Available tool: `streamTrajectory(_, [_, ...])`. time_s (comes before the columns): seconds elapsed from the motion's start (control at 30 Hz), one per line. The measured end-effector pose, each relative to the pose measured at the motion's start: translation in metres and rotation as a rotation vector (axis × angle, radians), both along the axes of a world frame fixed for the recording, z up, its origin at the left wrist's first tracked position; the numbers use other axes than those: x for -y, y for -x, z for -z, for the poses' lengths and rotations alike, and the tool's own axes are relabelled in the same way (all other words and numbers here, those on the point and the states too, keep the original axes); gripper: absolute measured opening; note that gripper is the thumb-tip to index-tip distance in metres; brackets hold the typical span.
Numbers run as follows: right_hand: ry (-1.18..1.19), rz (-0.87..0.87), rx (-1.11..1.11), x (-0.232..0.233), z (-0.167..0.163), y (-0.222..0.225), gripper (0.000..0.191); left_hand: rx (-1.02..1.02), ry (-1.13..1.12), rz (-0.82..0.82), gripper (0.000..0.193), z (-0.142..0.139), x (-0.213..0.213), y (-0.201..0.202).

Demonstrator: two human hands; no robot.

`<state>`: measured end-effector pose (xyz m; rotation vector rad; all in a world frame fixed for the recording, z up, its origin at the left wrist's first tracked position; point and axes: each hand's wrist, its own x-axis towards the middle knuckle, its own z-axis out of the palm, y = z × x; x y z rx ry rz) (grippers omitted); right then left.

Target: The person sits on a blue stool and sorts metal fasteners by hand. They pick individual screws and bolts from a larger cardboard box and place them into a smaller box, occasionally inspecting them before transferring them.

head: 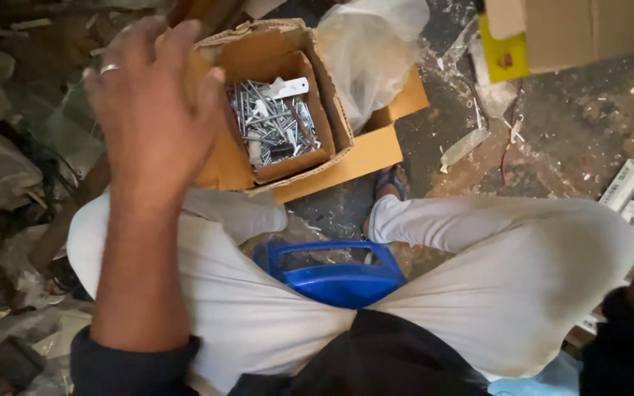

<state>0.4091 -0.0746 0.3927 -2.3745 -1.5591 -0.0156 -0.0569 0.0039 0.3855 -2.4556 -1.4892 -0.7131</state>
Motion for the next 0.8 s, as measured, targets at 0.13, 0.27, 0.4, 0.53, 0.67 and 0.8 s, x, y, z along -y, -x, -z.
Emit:
streamTrajectory(0.13, [-0.03,-0.092,0.073,0.001,-0.035,0.01,0.046,0.108,0.289,0.028,0.045,0.014,-0.004,0.007])
streamTrajectory(0.27, [-0.114,-0.263,0.232,0.002,-0.013,0.054,0.047,0.112,0.378,-0.004,0.045,0.02,-0.004,0.007])
streamTrajectory(0.4, [-0.302,-0.429,0.354,0.004,0.029,0.097,0.043,0.095,0.375,-0.005,0.045,0.021,-0.005,0.007])
streamTrajectory(0.53, [-0.197,-0.355,0.237,0.012,0.055,0.132,0.044,0.062,0.35,0.018,0.044,0.023,-0.005,0.007])
streamTrajectory(0.67, [-0.149,-0.358,0.179,0.02,0.07,0.165,0.042,0.055,0.397,0.016,0.044,0.024,-0.004,0.007])
streamTrajectory(0.8, [-0.083,-0.35,0.145,0.029,0.08,0.192,0.03,0.031,0.384,0.056,0.048,0.025,-0.003,0.006])
